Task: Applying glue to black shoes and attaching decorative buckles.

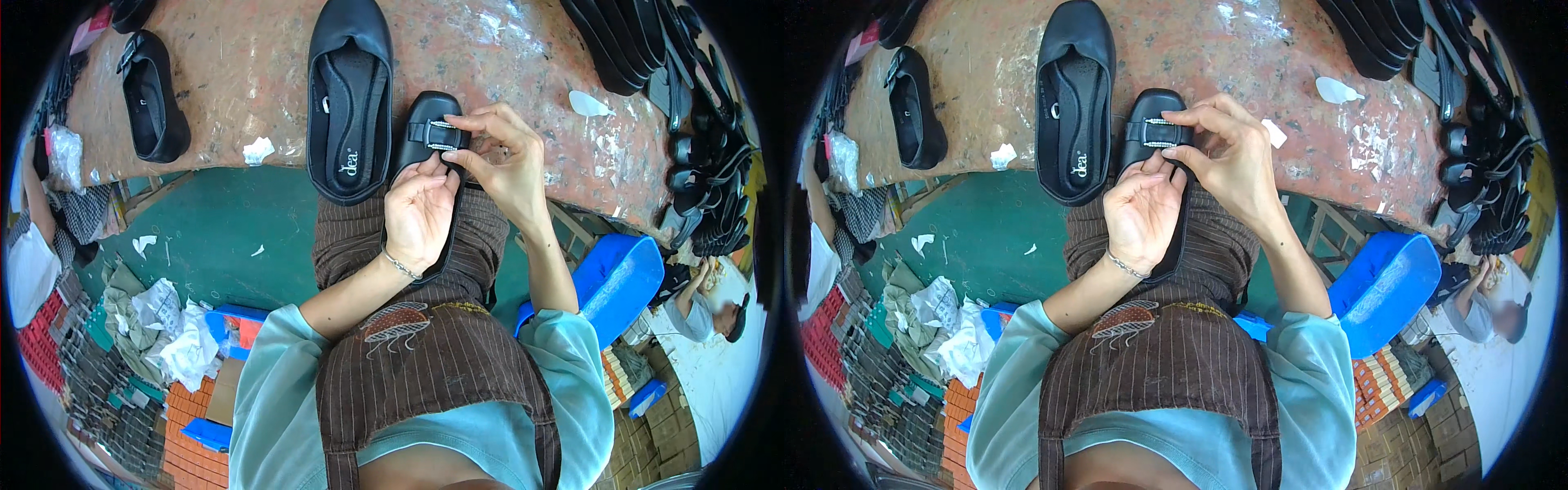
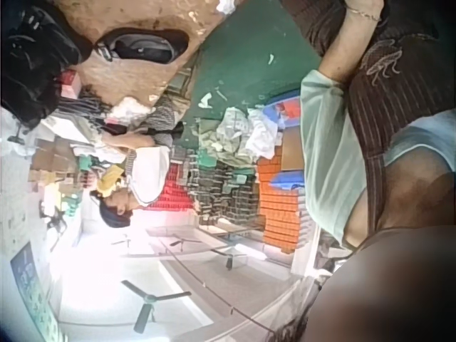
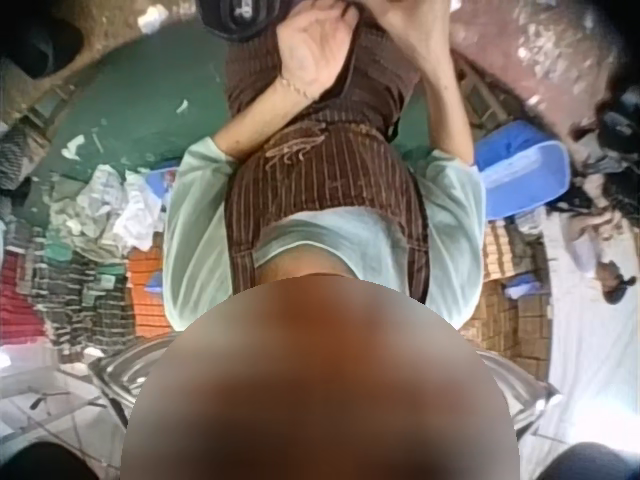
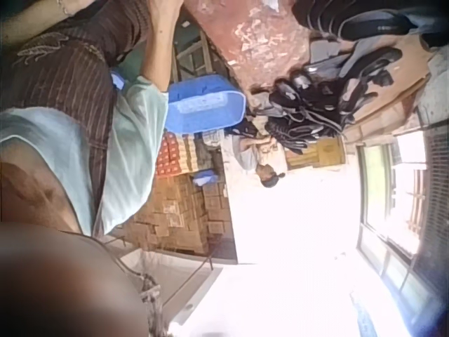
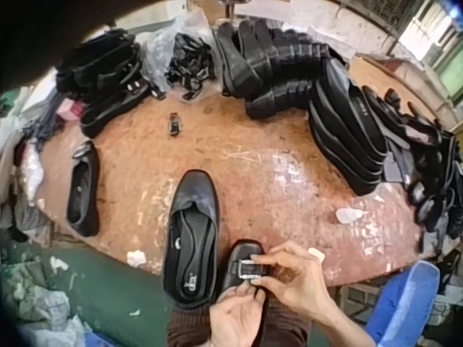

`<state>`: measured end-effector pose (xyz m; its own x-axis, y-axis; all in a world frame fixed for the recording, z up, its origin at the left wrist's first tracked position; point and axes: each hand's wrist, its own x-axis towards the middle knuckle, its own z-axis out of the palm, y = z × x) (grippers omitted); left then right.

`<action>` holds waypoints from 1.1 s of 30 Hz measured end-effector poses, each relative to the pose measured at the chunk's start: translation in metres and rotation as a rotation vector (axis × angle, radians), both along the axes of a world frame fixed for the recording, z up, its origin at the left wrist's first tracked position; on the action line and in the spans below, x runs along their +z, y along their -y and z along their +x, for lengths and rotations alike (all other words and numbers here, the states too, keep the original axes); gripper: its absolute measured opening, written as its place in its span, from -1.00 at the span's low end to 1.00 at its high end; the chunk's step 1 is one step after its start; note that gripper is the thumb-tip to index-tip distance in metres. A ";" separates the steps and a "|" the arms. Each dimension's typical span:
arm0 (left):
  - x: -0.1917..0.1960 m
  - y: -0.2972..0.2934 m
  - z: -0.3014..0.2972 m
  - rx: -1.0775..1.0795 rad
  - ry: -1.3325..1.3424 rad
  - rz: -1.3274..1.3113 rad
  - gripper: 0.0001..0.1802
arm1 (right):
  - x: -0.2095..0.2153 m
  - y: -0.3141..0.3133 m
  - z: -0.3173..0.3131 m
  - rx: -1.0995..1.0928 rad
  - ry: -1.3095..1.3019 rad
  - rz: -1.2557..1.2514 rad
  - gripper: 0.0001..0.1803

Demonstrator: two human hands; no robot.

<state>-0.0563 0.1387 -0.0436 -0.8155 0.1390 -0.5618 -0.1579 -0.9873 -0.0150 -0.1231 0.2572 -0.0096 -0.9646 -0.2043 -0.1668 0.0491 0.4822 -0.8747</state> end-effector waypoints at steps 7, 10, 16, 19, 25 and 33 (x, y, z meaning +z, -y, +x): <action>0.004 0.001 -0.002 -0.011 0.041 -0.024 -0.73 | -0.007 0.001 0.000 0.001 -0.054 0.006 -0.60; 0.005 0.000 -0.005 -0.005 0.033 -0.038 -0.81 | -0.007 0.005 0.001 -0.017 -0.058 0.010 -0.60; 0.014 -0.008 -0.023 -0.195 0.275 -0.247 -0.76 | -0.010 0.006 0.010 -0.089 -0.091 0.064 -0.57; 0.009 -0.006 -0.017 -0.190 0.272 -0.294 -0.78 | -0.004 0.007 0.016 -0.075 -0.110 0.088 -0.56; 0.028 0.004 -0.014 -0.227 0.155 -0.279 -0.80 | -0.004 -0.020 0.024 -0.353 0.090 -0.481 -0.69; 0.092 0.072 0.032 -0.253 -0.119 -0.023 -0.65 | -0.011 -0.013 0.025 -0.416 0.147 -0.398 -0.77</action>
<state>-0.0243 0.0667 0.0483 -0.8172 0.3350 -0.4691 -0.3988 -0.9162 0.0405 -0.0982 0.2704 -0.0207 -0.9496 0.1122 -0.2927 0.2979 0.0331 -0.9540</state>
